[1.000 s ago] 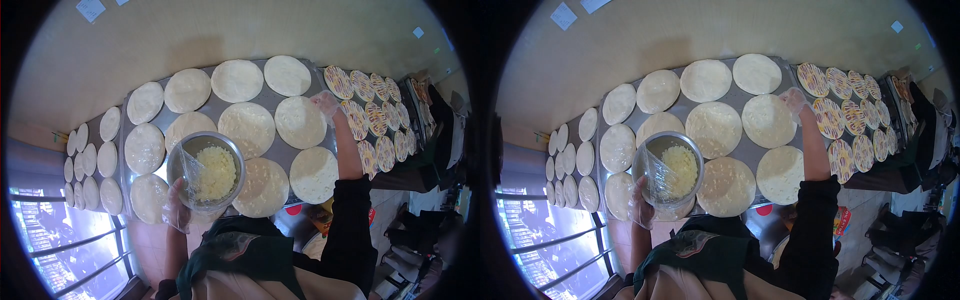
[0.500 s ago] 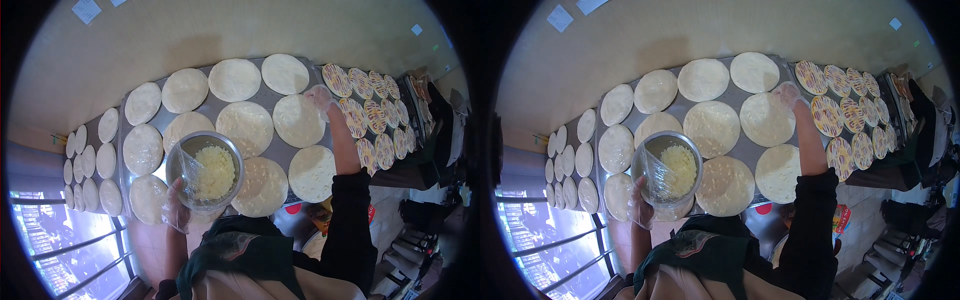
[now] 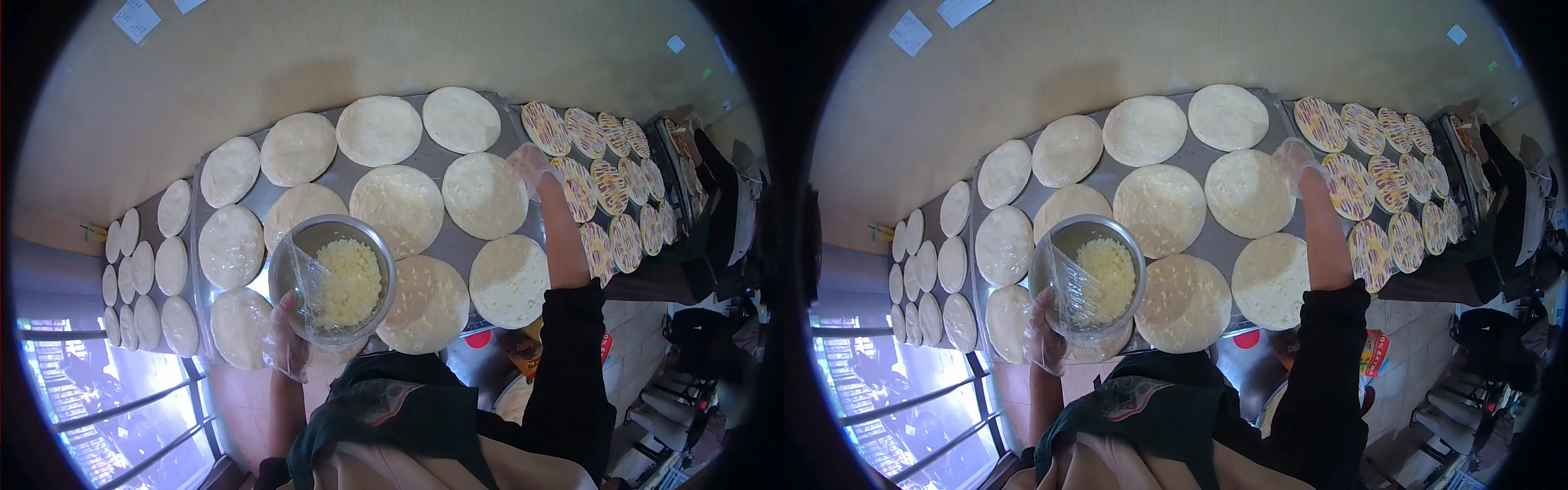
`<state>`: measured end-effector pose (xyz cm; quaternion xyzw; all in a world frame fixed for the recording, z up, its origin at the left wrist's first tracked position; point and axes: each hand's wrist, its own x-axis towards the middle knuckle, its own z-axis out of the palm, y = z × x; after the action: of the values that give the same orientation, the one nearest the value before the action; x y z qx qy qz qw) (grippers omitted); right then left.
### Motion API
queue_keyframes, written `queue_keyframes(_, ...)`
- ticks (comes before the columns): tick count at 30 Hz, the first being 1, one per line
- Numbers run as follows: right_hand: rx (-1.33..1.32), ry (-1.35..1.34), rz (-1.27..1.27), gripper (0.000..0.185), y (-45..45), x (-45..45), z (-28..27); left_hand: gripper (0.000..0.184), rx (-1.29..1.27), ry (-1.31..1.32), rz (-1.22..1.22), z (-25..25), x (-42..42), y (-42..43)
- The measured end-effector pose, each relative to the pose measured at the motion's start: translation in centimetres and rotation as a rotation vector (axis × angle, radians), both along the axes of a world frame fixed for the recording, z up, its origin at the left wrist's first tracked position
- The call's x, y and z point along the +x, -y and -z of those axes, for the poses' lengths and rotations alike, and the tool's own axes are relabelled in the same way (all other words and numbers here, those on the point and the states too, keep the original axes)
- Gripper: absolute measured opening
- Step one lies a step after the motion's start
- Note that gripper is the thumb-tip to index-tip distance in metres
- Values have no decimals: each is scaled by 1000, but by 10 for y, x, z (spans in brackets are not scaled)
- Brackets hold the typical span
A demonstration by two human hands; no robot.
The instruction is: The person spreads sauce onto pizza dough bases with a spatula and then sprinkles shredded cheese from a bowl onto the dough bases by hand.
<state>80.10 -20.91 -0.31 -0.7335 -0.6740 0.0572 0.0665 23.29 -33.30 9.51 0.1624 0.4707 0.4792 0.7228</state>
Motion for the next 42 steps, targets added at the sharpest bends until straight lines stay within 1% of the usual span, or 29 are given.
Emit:
queue_keyframes(1, 0, 1, 2, 14, 6, -4, -7, 56, 11, -13, 1, 0, 0, 0)
queue_keyframes(2, 2, -6, 60, 14, 13, -9, -14, 56, 11, -11, 4, -2, 1, 0)
queue_keyframes(3, 3, -12, 118, 15, 19, -10, -17, 51, 10, 11, -21, -5, 3, 0)
queue_keyframes(4, 3, -9, 121, 15, 24, -11, -22, 46, 9, 35, -47, -6, 4, 0)
queue_keyframes(6, -69, -39, -41, 14, 33, -7, -26, 46, 11, 34, -35, -5, 3, -1)
queue_keyframes(10, -109, -108, 20, 11, 37, 0, -15, 45, 21, 22, -27, 2, 2, -5)
queue_keyframes(12, -56, -169, 172, 10, 45, -18, -30, 45, 26, 20, -15, -1, 5, -7)
queue_keyframes(13, -56, -169, 175, 10, 48, -24, -36, 44, 34, 18, -7, -1, 7, -7)
queue_keyframes(15, -12, -85, 122, 10, 53, -28, -38, 44, 26, 21, 5, -1, 7, -9)
queue_keyframes(16, -12, -86, 124, 10, 55, -20, -29, 44, 20, 24, 13, 0, 7, -10)
queue_keyframes(17, -1, -401, 197, 10, 58, -6, -11, 44, 19, 23, 15, 1, 6, -10)
queue_keyframes(18, 12, -716, 268, 11, 60, -7, -11, 45, 10, 15, 27, 2, 6, -11)
queue_keyframes(19, 12, -716, 270, 11, 63, -6, -12, 46, 1, 7, 40, 3, 5, -11)
queue_keyframes(21, 77, -98, -60, 12, 73, -5, -13, 46, 5, 10, 42, 2, 7, -12)
queue_keyframes(22, 76, -98, -58, 12, 76, -1, -4, 46, 10, 13, 41, 1, 7, -12)
queue_keyframes(24, 173, -871, 175, 14, 82, 4, 12, 46, 11, 7, 40, 0, 9, -13)
queue_keyframes(25, 173, -870, 176, 14, 86, -8, -3, 46, 12, 1, 36, 0, 9, -13)
queue_keyframes(26, 37, -567, 195, 12, 90, -35, -39, 46, 10, 1, 37, -1, 10, -13)
queue_keyframes(27, -95, -262, 210, 11, 94, -51, -58, 46, 4, -6, 31, -3, 11, -14)
queue_keyframes(28, -96, -262, 211, 11, 97, -46, -48, 46, -2, -14, 24, -4, 12, -14)
queue_keyframes(29, -13, -271, 113, 13, 102, -37, -32, 46, -4, -14, 24, -2, 11, -14)
queue_keyframes(30, 71, -279, 14, 17, 104, -39, -31, 46, 14, -6, 36, 1, 10, -14)
queue_keyframes(31, 69, -280, 15, 17, 106, -40, -30, 45, 30, 3, 49, 3, 9, -14)
queue_keyframes(33, -69, -383, 200, 11, 110, -49, -34, 45, 31, -7, 56, 3, 9, -15)
queue_keyframes(36, -131, -374, 239, 10, 111, -67, -47, 45, 40, -30, 64, 5, 10, -16)
queue_keyframes(37, -130, -375, 239, 10, 113, -66, -43, 45, 46, -44, 63, 5, 9, -16)
queue_keyframes(39, 32, -247, 67, 11, 117, -61, -30, 46, 39, -33, 56, 3, 10, -16)
queue_keyframes(40, 32, -248, 66, 11, 120, -56, -23, 46, 31, -19, 51, 2, 11, -16)
queue_keyframes(42, 119, 22, -200, 16, 123, -54, -22, 46, 35, -22, 46, 0, 12, -16)
